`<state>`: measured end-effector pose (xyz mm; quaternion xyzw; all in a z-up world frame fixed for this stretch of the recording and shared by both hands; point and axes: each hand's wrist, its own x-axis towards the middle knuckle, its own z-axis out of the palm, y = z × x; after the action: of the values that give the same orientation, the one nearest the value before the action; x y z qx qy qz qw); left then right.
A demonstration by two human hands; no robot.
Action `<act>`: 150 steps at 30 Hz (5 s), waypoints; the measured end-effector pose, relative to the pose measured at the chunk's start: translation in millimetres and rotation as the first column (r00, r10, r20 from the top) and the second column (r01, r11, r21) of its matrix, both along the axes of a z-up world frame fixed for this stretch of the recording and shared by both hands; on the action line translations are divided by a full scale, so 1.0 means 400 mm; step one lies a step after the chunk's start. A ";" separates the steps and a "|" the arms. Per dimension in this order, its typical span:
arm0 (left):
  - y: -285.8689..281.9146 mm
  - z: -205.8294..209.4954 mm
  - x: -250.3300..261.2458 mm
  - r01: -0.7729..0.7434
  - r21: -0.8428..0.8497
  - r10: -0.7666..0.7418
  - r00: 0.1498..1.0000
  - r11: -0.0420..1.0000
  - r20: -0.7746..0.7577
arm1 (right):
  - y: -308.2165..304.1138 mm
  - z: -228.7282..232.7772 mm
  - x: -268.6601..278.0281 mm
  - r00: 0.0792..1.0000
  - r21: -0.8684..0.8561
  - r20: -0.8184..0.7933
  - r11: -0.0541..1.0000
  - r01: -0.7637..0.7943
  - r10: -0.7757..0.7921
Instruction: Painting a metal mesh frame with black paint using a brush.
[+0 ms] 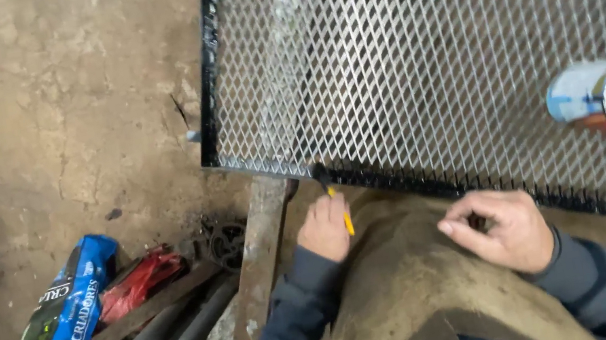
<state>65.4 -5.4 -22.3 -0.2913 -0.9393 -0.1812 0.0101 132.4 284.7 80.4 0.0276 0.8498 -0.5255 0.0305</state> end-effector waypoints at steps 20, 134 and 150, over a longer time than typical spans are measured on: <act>-0.038 0.049 -0.099 -0.253 0.126 0.244 0.966 0.959 0.080 | 0.010 -0.020 0.009 1.000 -0.003 -0.010 1.000 -0.013 0.013; 0.205 0.068 0.001 0.065 0.504 -0.294 0.872 0.861 0.391 | 0.054 -0.041 0.069 0.991 0.019 -0.056 0.993 0.119 -0.118; 0.408 0.367 -0.217 0.301 0.455 -0.408 0.900 0.838 0.155 | 0.100 -0.036 0.139 0.947 -0.098 -0.149 0.957 0.272 -0.284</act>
<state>-21.3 157.9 124.4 -0.4275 -0.8008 -0.4122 -0.0779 187.8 324.7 66.1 0.1035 0.8164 -0.5571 -0.1118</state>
